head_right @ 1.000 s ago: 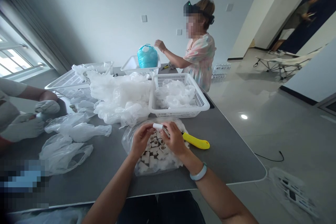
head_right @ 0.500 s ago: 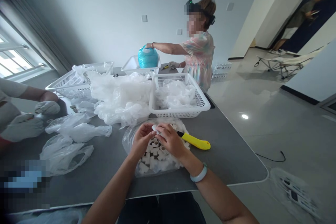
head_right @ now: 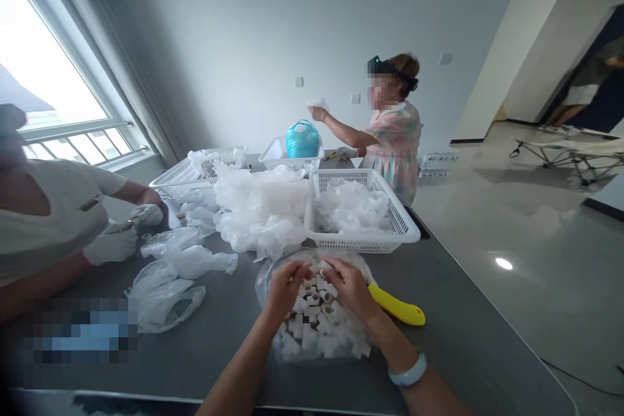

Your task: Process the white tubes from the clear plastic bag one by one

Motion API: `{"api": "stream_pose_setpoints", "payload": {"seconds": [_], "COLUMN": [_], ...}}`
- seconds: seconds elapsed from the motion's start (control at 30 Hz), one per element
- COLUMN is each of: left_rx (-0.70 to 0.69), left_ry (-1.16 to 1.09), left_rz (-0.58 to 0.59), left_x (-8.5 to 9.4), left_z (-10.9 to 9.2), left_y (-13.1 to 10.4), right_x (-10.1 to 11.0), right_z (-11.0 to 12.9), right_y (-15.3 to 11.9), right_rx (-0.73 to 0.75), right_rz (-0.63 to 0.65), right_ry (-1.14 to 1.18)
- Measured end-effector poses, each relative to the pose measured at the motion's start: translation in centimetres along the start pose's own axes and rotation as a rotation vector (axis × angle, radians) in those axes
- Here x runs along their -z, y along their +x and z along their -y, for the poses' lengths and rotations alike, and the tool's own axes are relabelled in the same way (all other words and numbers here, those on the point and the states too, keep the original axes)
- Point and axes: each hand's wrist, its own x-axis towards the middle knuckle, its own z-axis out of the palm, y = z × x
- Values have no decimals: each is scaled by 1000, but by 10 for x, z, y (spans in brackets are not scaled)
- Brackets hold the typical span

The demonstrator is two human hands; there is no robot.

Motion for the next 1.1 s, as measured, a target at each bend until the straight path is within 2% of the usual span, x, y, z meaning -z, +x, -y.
{"api": "stream_pose_setpoints", "payload": {"seconds": [0.1,0.17,0.2,0.27,0.33,0.37,0.43,0.5,0.57,0.63,0.73,0.87,0.93,1.0,1.1], "left_rx": [-245,-292,-274,-214,-153,-143,-168,-208,-215,-202,-168,-3,115,231,383], "left_ry": [259,469,584,772,868,877,827,708,541,324,-28,-373,-490,-544,-478], "left_rz": [-226,-328,-292,-141,1,20,-15,-98,-161,-164,-128,-143,-73,50,283], "left_x": [39,64,74,86,91,93,96,101,106,108,101,80,69,60,52], "left_z": [-17,-27,-30,-33,-33,-33,-34,-39,-46,-54,-63,-61,-54,-44,-32], "left_y": [17,33,41,57,69,74,83,91,99,104,103,91,83,74,60], "right_x": [11,12,10,3,-4,-7,-8,-2,7,15,20,17,16,19,28], "right_z": [23,44,54,69,76,78,79,83,90,100,108,99,90,82,73], "right_y": [21,42,54,78,99,107,119,126,129,130,127,107,94,79,61], "right_rx": [-33,37,109,244,274,268,251,255,271,275,239,81,-17,-111,-231], "right_rz": [17,25,30,53,56,45,11,-9,19,89,202,248,196,135,42], "right_ry": [46,35,25,-19,-49,-44,6,94,162,174,206,508,713,878,984]}}
